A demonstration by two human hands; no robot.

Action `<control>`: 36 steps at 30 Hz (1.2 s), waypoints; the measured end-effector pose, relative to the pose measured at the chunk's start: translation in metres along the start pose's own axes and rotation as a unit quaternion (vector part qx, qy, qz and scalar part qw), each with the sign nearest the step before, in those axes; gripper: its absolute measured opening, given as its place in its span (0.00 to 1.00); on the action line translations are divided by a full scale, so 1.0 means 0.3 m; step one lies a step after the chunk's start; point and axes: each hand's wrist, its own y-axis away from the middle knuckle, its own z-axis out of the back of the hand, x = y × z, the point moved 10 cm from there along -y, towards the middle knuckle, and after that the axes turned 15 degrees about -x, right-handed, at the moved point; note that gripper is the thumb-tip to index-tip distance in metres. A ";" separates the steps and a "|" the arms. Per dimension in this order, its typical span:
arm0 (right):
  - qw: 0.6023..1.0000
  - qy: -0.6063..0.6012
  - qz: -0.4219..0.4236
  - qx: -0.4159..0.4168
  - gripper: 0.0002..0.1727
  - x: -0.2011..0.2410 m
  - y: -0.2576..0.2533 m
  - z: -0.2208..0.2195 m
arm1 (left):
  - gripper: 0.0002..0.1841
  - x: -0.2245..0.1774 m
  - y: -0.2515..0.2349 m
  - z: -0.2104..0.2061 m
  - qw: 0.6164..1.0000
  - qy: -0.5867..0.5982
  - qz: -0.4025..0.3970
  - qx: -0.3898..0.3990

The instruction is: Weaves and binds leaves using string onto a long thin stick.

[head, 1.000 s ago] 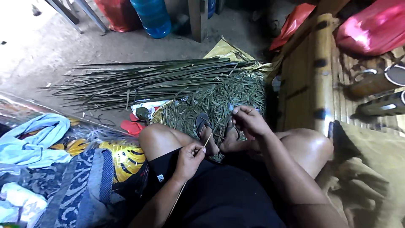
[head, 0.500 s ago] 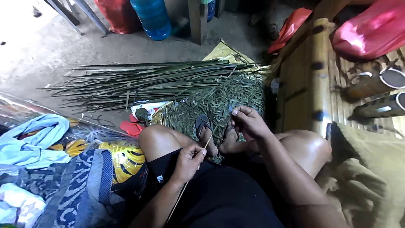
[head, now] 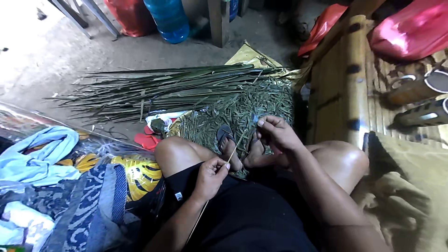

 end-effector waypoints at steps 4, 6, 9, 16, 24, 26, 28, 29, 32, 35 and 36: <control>0.991 0.033 -0.029 0.123 0.14 -0.036 0.099 -0.139 | 0.03 -0.001 -0.007 0.000 1.000 -0.006 -0.025 -0.018; 0.982 0.020 -0.043 0.184 0.15 -0.078 0.146 -0.208 | 0.03 -0.011 -0.009 -0.009 0.999 -0.008 -0.036 -0.020; 0.983 0.002 -0.026 0.184 0.14 -0.070 0.133 -0.206 | 0.03 -0.018 -0.008 -0.018 1.000 -0.002 -0.020 -0.006; 0.998 0.041 0.037 0.035 0.14 0.023 -0.011 -0.010 | 0.04 -0.042 0.001 -0.022 1.000 0.013 0.009 0.021; 0.978 -0.034 -0.039 0.201 0.14 -0.064 0.155 -0.235 | 0.08 0.019 -0.001 -0.044 0.987 0.115 0.102 0.037; 0.965 -0.086 -0.053 0.242 0.14 -0.089 0.186 -0.283 | 0.09 0.033 0.014 -0.061 0.973 0.162 0.152 0.058; 0.969 -0.102 -0.052 0.218 0.14 -0.084 0.158 -0.259 | 0.09 0.043 0.035 -0.065 0.959 0.199 0.187 0.075; 0.973 -0.103 -0.043 0.201 0.14 -0.071 0.133 -0.234 | 0.09 0.044 0.042 -0.065 0.955 0.211 0.193 0.082; 0.986 -0.083 -0.015 0.145 0.14 -0.034 0.052 -0.140 | 0.09 0.038 0.049 -0.067 0.948 0.235 0.193 0.094; 0.997 -0.061 -0.013 0.055 0.14 -0.029 -0.022 -0.027 | 0.09 0.033 0.048 -0.064 0.950 0.237 0.189 0.082; 0.997 -0.063 -0.021 0.044 0.14 -0.028 -0.027 -0.010 | 0.09 0.036 0.047 -0.062 0.950 0.236 0.188 0.076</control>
